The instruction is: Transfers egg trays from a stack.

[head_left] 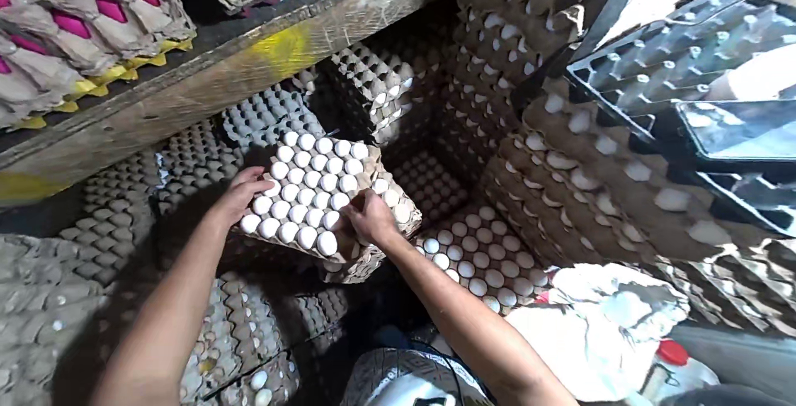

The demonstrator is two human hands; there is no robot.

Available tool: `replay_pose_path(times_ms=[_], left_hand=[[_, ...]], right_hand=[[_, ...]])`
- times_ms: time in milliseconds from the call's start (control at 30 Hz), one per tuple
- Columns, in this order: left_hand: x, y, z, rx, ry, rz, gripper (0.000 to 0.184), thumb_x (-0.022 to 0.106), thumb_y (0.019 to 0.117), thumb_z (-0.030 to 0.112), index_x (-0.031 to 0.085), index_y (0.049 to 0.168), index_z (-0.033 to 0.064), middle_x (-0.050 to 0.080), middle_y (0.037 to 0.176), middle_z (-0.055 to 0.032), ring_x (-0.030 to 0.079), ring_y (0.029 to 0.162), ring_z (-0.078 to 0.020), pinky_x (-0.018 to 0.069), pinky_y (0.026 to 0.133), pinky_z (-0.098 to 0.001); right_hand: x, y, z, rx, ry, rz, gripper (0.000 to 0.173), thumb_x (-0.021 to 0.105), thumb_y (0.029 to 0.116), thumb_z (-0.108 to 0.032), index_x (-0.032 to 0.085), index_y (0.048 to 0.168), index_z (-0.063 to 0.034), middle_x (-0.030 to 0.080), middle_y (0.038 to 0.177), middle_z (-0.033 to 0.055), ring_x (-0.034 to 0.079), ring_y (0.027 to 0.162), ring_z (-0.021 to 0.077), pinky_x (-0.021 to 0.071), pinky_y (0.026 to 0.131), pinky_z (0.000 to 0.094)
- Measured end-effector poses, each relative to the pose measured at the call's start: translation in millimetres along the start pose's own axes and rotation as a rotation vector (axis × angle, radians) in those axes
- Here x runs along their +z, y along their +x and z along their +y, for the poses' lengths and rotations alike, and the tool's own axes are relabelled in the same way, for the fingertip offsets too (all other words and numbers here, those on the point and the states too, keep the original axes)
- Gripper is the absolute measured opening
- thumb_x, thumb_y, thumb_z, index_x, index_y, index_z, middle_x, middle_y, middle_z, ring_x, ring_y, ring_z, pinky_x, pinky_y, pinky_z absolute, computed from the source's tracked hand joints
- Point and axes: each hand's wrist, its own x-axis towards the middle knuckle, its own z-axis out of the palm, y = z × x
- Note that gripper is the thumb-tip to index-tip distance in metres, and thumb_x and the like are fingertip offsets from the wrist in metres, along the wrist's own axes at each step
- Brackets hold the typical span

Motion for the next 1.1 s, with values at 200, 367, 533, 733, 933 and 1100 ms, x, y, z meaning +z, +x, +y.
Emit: replay_pose_path(times_ms=[200, 367, 533, 733, 933, 1100], left_hand=[[-10.8, 20.1, -14.1, -0.07, 0.028, -0.195, 0.07, 0.065, 0.0945, 0.031, 0.039, 0.156, 0.0112, 0.055, 0.146, -0.0136, 0.056, 0.131, -0.0249, 0.0478, 0.107, -0.0474], [-30.1, 33.7, 6.2, -0.097, 0.288, -0.399, 0.077, 0.07, 0.0907, 0.041, 0.038, 0.156, 0.0151, 0.058, 0.144, -0.0104, 0.058, 0.128, -0.0208, 0.049, 0.107, -0.0437], [-34.7, 54.2, 91.9, 0.245, 0.686, -0.383, 0.098, 0.07, 0.0844, 0.062, 0.029, 0.162, 0.0183, 0.045, 0.156, -0.0161, 0.052, 0.136, -0.036, 0.0451, 0.109, -0.06], [136.5, 112.8, 207.5, 0.698, 0.557, -0.886, 0.059, 0.062, 0.0986, 0.043, 0.05, 0.15, 0.0179, 0.058, 0.146, -0.0024, 0.062, 0.126, -0.0172, 0.0549, 0.105, -0.0398], [286.0, 192.0, 200.7, 0.522, 0.974, -1.06, 0.057, 0.067, 0.0993, 0.039, 0.053, 0.144, 0.0064, 0.064, 0.134, -0.0188, 0.063, 0.121, -0.0328, 0.0477, 0.105, -0.0582], [354.5, 225.1, 180.4, 0.589, 1.033, -1.086, 0.035, 0.072, 0.0959, 0.028, 0.069, 0.122, 0.0044, 0.069, 0.114, -0.0201, 0.066, 0.108, -0.0357, 0.0495, 0.097, -0.0605]], right_hand=[[-33.8, 3.0, 4.4, -0.046, -0.111, -0.128, 0.051, 0.061, 0.0971, -0.05, 0.063, 0.134, -0.0149, 0.073, 0.11, 0.0103, 0.07, 0.104, 0.0291, 0.0547, 0.092, 0.0575], [-85.9, 22.8, 82.6, 0.044, 0.441, 0.082, 0.034, 0.061, 0.1031, -0.035, 0.07, 0.125, -0.0102, 0.075, 0.105, 0.0093, 0.073, 0.088, 0.0206, 0.0621, 0.082, 0.0438], [-72.5, 77.7, 169.7, 0.476, 0.836, 0.441, 0.046, 0.063, 0.1017, -0.031, 0.057, 0.137, -0.0031, 0.064, 0.125, 0.0202, 0.066, 0.106, 0.03, 0.0571, 0.089, 0.0476], [-23.1, 144.6, 198.0, 0.656, 0.853, 0.508, 0.049, 0.063, 0.1012, -0.032, 0.056, 0.136, 0.0027, 0.062, 0.127, 0.0248, 0.062, 0.112, 0.0341, 0.0534, 0.094, 0.0507], [-8.4, 159.1, 223.8, 0.685, 0.839, 0.623, 0.042, 0.062, 0.1027, -0.024, 0.06, 0.131, 0.007, 0.064, 0.124, 0.0259, 0.064, 0.11, 0.0324, 0.0547, 0.095, 0.047], [-19.9, 142.3, 225.4, 0.669, 0.87, 0.58, 0.042, 0.054, 0.1072, -0.028, 0.056, 0.137, 0.001, 0.063, 0.126, 0.0223, 0.065, 0.109, 0.0281, 0.057, 0.092, 0.0451]])
